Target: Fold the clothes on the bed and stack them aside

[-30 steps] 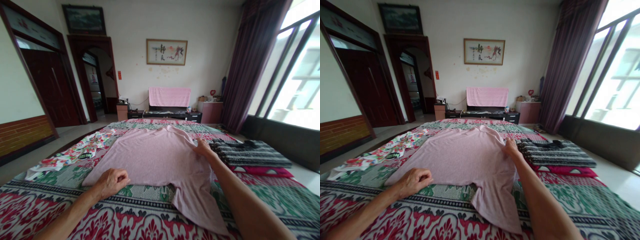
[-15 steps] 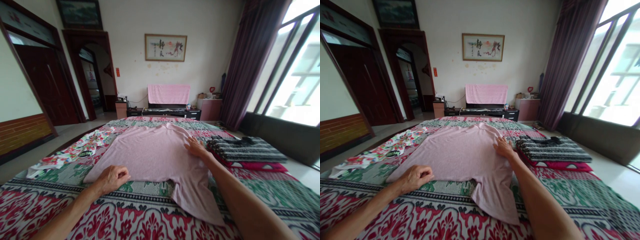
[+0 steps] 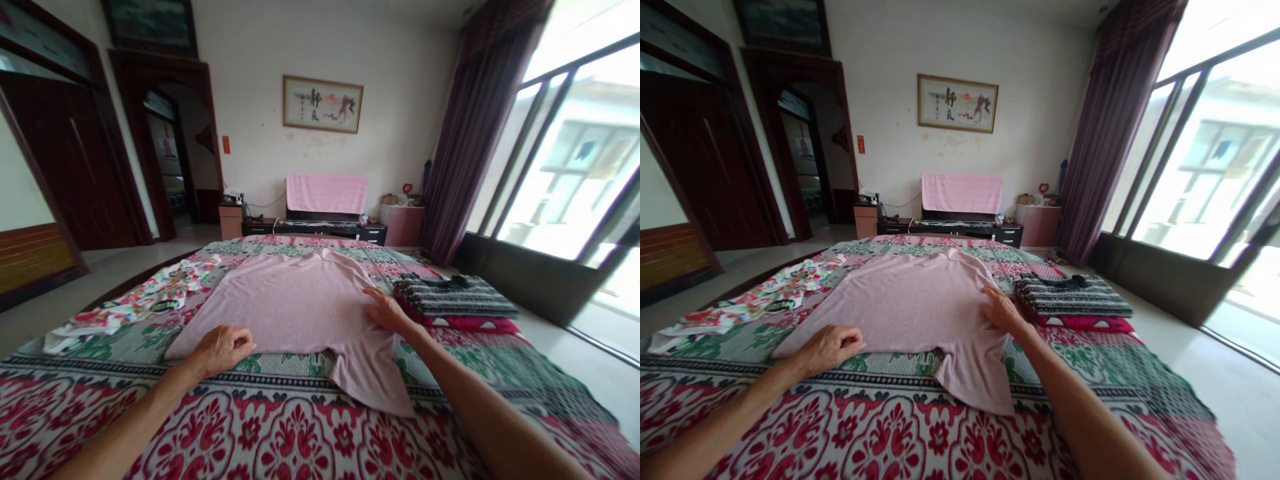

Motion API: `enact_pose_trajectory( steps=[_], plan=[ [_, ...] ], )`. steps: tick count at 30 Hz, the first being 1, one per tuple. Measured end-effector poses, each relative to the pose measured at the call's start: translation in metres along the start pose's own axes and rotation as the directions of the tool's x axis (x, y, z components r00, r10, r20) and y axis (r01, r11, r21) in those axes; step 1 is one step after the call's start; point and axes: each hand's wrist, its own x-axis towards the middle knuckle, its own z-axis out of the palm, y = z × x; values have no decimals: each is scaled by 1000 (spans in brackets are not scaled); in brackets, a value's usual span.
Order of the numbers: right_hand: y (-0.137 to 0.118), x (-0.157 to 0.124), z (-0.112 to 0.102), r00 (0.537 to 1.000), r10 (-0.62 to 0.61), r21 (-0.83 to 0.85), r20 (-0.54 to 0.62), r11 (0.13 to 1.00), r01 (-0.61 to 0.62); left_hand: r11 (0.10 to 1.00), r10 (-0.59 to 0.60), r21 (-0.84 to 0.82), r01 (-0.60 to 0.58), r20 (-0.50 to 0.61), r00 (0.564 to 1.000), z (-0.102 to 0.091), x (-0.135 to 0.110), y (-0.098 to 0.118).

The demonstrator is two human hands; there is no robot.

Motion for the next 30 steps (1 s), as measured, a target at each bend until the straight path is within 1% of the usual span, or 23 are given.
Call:
enact_pose_trajectory(
  steps=[2,4,8,9,10,11,12,14,15,17,21,26,28,30],
  plan=[
    [-6,-8,0,994,-102,68,41,993,99,1000,0,1,0,0,1000,0,0,0],
    [-12,-16,-3,986,-138,103,91,986,128,1000,3,-7,-3,-3,1000,1,1,0],
    [-24,-25,-23,992,-64,107,111,993,52,999,13,-49,-12,20,1000,-2,1,-3],
    [-28,-26,-30,988,-55,127,143,991,37,998,20,-67,-17,44,999,-5,1,-4],
    [-31,-27,-36,978,-55,155,201,988,24,996,26,-82,-20,74,997,-9,0,-5],
    [-35,-28,-42,957,-65,188,281,982,12,996,28,-89,-18,108,994,-14,-1,-7],
    [-38,-29,-47,924,-82,214,375,977,0,997,21,-82,-9,142,990,-19,-3,-10],
    [-42,-30,-55,834,-115,230,539,973,-15,999,-30,-25,36,189,982,-31,-7,-18],
    [-43,-31,-58,804,-122,222,582,975,-13,998,-66,15,65,200,977,-36,-9,-23],
    [-43,-34,-62,785,-128,196,606,981,8,989,-134,86,118,213,968,-45,-14,-33],
    [-38,-42,-66,799,-129,148,587,988,51,969,-222,162,189,225,949,-57,-22,-49],
    [-33,-55,-64,844,-135,60,519,991,122,928,-320,245,280,144,936,-62,-27,-59],
    [-34,-56,-60,862,-140,33,488,989,142,912,-331,290,289,108,937,-62,-28,-61],
    [-36,-56,-57,875,-159,44,457,987,156,898,-331,335,287,81,940,-62,-28,-61]
  ],
)
